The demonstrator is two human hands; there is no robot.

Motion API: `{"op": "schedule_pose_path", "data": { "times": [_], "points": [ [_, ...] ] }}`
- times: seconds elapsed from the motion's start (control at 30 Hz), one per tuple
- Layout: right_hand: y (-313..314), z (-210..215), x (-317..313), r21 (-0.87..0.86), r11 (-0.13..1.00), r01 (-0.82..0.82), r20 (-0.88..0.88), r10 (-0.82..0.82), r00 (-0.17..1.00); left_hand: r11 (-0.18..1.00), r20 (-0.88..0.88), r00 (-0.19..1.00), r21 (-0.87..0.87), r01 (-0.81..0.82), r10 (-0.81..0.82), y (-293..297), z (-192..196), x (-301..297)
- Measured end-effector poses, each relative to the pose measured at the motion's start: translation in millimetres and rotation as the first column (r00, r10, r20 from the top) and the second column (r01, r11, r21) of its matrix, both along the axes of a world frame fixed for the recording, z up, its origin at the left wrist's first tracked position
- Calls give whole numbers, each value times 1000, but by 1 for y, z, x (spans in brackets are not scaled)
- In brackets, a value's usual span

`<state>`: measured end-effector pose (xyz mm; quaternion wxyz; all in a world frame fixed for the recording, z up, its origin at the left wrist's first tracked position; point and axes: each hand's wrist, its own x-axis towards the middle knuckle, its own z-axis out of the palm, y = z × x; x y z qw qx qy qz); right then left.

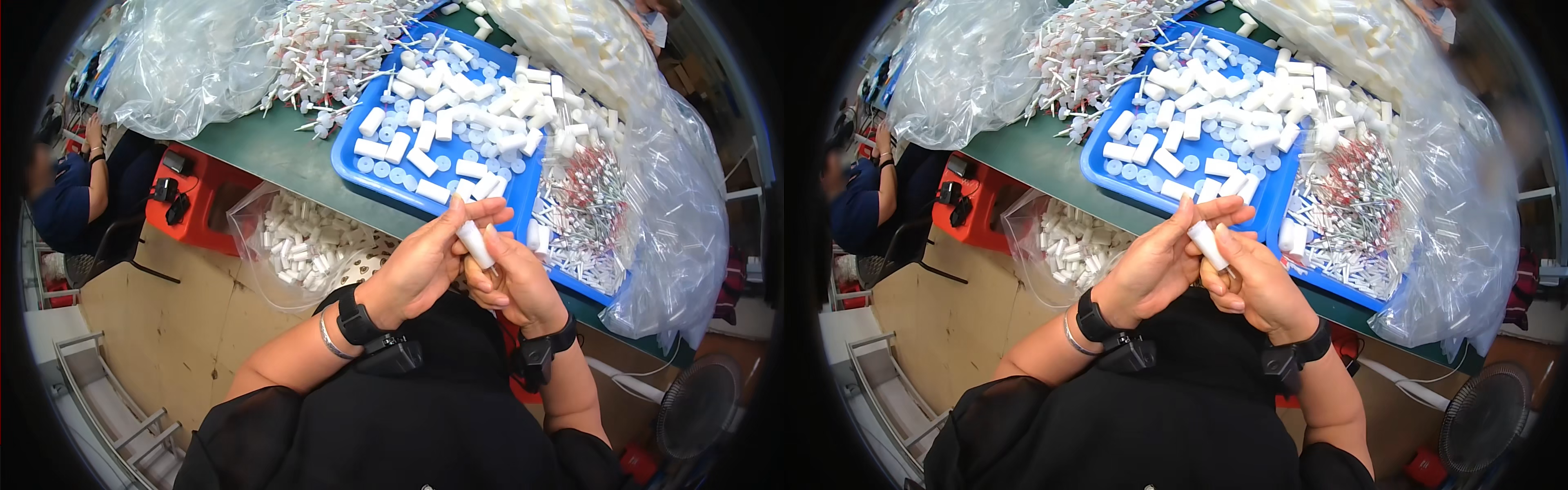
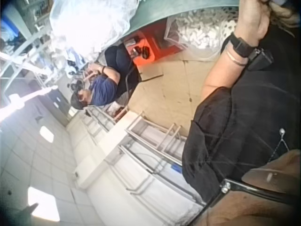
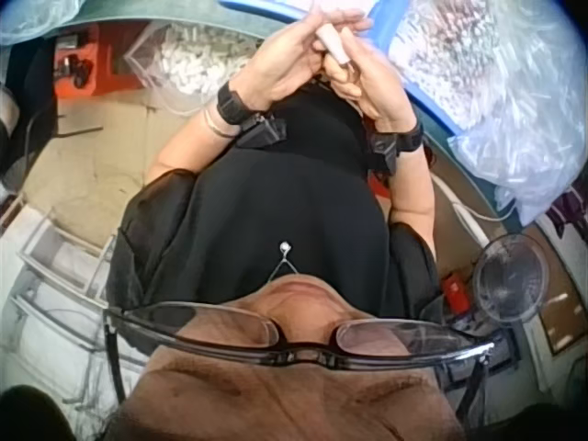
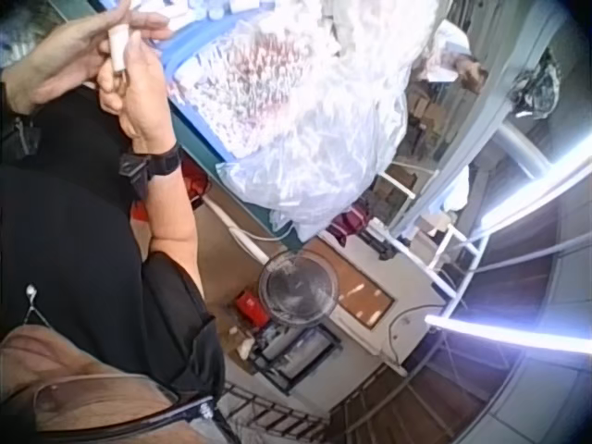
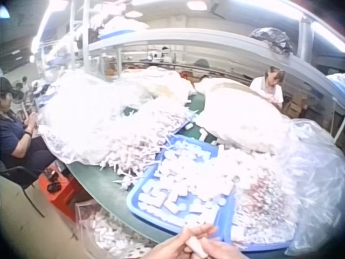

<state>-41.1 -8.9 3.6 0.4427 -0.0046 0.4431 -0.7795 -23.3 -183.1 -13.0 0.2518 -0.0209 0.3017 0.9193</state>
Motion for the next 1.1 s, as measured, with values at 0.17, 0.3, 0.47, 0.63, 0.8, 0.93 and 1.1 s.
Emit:
{"op": "schedule_pose_path", "data": {
  "times": [0.17,0.3,0.47,0.63,0.8,0.93,1.1],
  "points": [
    [-15,-12,22,445,811,378,-833,220,508,965,-122,980,-189,-179,158,17,-14,19],
    [-35,-7,31,426,619,661,-849,525,55,926,-169,930,-143,-350,326,11,-7,27],
    [-57,13,28,375,834,405,-921,385,61,697,-423,722,-245,-673,548,-46,-7,36],
    [32,24,6,400,655,641,-871,489,44,192,-691,545,-523,-830,476,-145,-41,37],
    [110,15,-6,529,221,819,-691,672,266,-75,-718,639,-679,-730,275,-132,-28,33],
    [118,0,-9,571,136,810,-620,718,317,51,-826,531,-548,-835,-188,-55,5,-8],
    [120,4,-6,558,150,816,-733,550,400,121,-807,428,-512,-850,-408,3,1,-55]
  ]
}}
